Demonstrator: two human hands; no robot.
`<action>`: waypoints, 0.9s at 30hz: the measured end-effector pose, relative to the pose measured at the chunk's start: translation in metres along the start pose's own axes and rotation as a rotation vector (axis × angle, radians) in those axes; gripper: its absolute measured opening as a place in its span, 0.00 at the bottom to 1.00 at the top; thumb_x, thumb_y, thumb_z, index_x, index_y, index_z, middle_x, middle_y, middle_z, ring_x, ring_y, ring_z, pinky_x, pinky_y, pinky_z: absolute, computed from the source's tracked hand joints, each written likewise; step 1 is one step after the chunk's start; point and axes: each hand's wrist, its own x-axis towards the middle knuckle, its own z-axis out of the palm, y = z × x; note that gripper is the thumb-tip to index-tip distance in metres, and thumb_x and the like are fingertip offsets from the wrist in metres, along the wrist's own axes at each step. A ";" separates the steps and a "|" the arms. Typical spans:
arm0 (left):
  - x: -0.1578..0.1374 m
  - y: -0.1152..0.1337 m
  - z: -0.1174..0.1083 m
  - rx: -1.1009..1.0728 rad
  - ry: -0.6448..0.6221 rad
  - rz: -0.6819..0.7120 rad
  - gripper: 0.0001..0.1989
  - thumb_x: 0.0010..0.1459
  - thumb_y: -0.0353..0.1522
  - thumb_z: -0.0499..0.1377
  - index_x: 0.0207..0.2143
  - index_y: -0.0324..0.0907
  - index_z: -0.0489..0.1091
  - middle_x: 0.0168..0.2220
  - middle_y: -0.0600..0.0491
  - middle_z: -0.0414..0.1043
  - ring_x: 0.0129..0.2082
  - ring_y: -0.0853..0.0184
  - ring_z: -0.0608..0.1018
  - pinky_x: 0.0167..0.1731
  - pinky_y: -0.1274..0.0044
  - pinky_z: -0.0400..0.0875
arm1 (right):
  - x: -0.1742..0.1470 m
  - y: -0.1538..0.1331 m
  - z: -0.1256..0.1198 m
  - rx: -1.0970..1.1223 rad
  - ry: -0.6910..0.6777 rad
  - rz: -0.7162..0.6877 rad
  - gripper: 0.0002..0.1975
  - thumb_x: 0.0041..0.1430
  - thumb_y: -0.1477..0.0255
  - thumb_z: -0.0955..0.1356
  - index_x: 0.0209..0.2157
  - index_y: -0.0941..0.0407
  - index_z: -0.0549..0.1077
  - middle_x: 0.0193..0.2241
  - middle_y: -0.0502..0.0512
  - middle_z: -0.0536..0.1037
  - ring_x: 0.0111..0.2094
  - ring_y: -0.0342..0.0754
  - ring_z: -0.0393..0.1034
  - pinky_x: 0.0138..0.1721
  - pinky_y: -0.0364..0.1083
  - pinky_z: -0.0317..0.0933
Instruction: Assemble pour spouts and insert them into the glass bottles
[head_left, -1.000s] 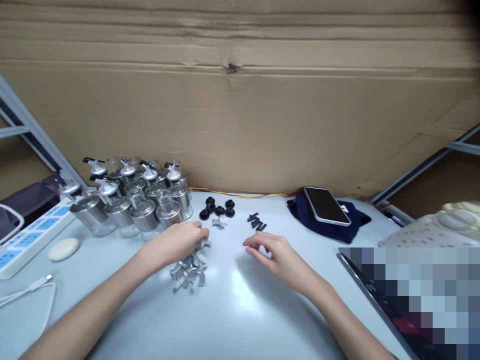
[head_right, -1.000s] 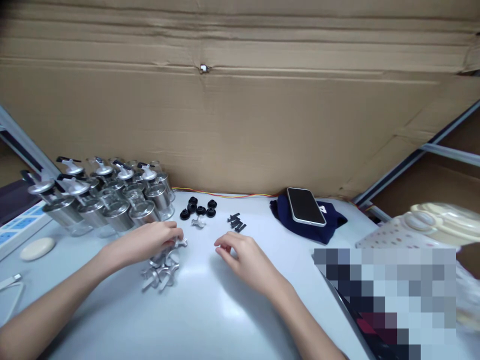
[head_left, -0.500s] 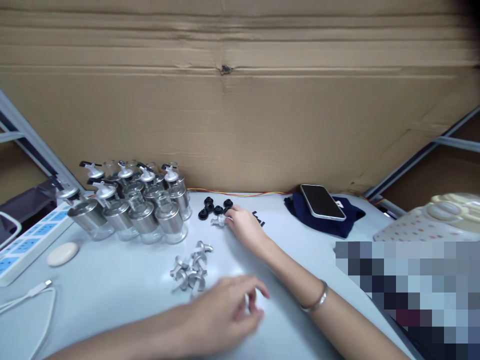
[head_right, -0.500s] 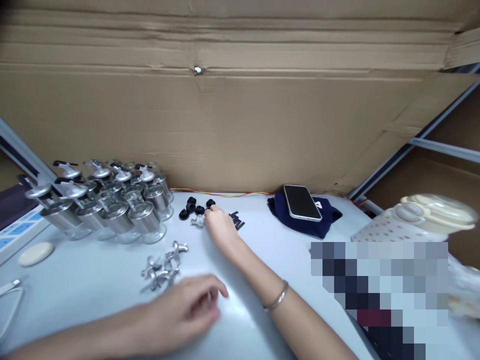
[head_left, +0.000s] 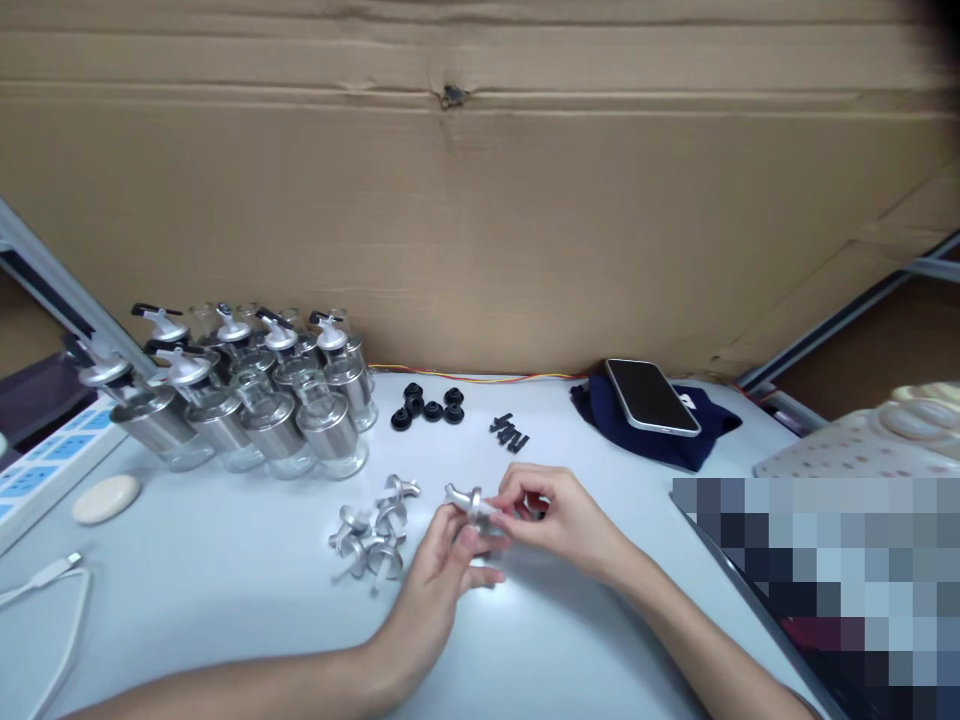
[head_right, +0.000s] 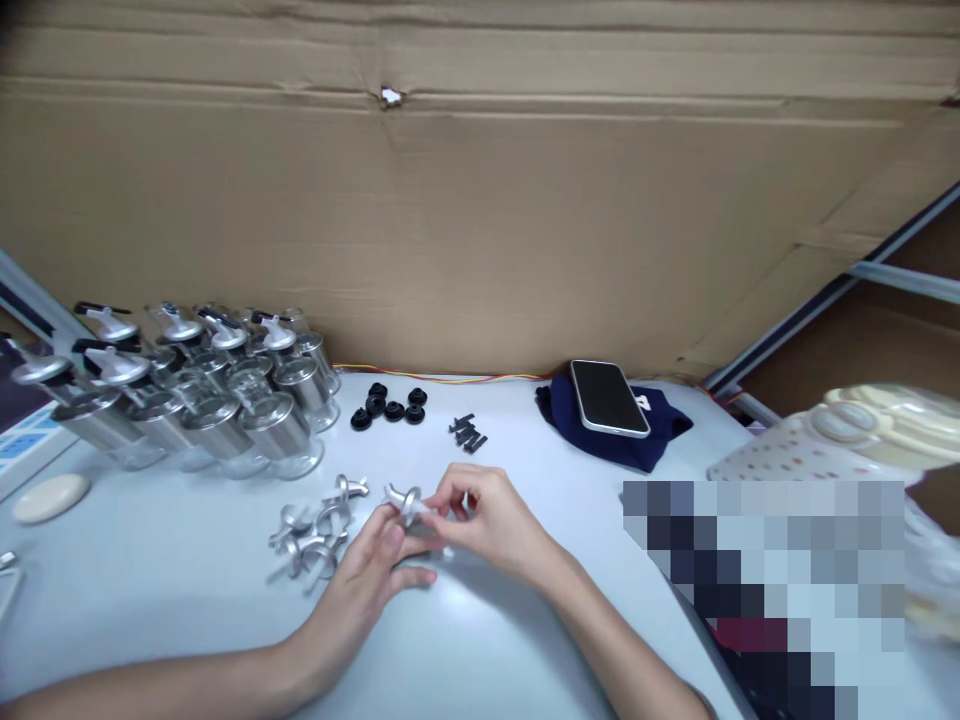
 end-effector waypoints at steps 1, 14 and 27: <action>0.000 0.000 0.000 0.001 0.006 0.001 0.22 0.56 0.49 0.57 0.43 0.43 0.62 0.47 0.47 0.63 0.46 0.61 0.72 0.39 0.72 0.71 | -0.003 0.000 0.001 0.037 -0.043 0.023 0.10 0.52 0.69 0.70 0.21 0.56 0.69 0.23 0.50 0.74 0.22 0.41 0.62 0.24 0.40 0.57; 0.004 -0.003 -0.007 0.081 -0.031 0.013 0.23 0.50 0.48 0.63 0.28 0.43 0.55 0.20 0.60 0.65 0.20 0.73 0.70 0.26 0.79 0.62 | -0.005 -0.009 -0.018 0.017 -0.024 -0.001 0.09 0.60 0.71 0.65 0.35 0.56 0.77 0.33 0.56 0.76 0.32 0.46 0.69 0.30 0.44 0.62; 0.001 0.002 -0.007 0.211 -0.130 -0.035 0.22 0.53 0.51 0.58 0.32 0.43 0.57 0.21 0.62 0.58 0.20 0.75 0.62 0.24 0.80 0.56 | -0.006 -0.005 -0.011 0.038 -0.052 -0.092 0.11 0.60 0.65 0.68 0.34 0.56 0.79 0.30 0.56 0.78 0.31 0.46 0.71 0.31 0.44 0.64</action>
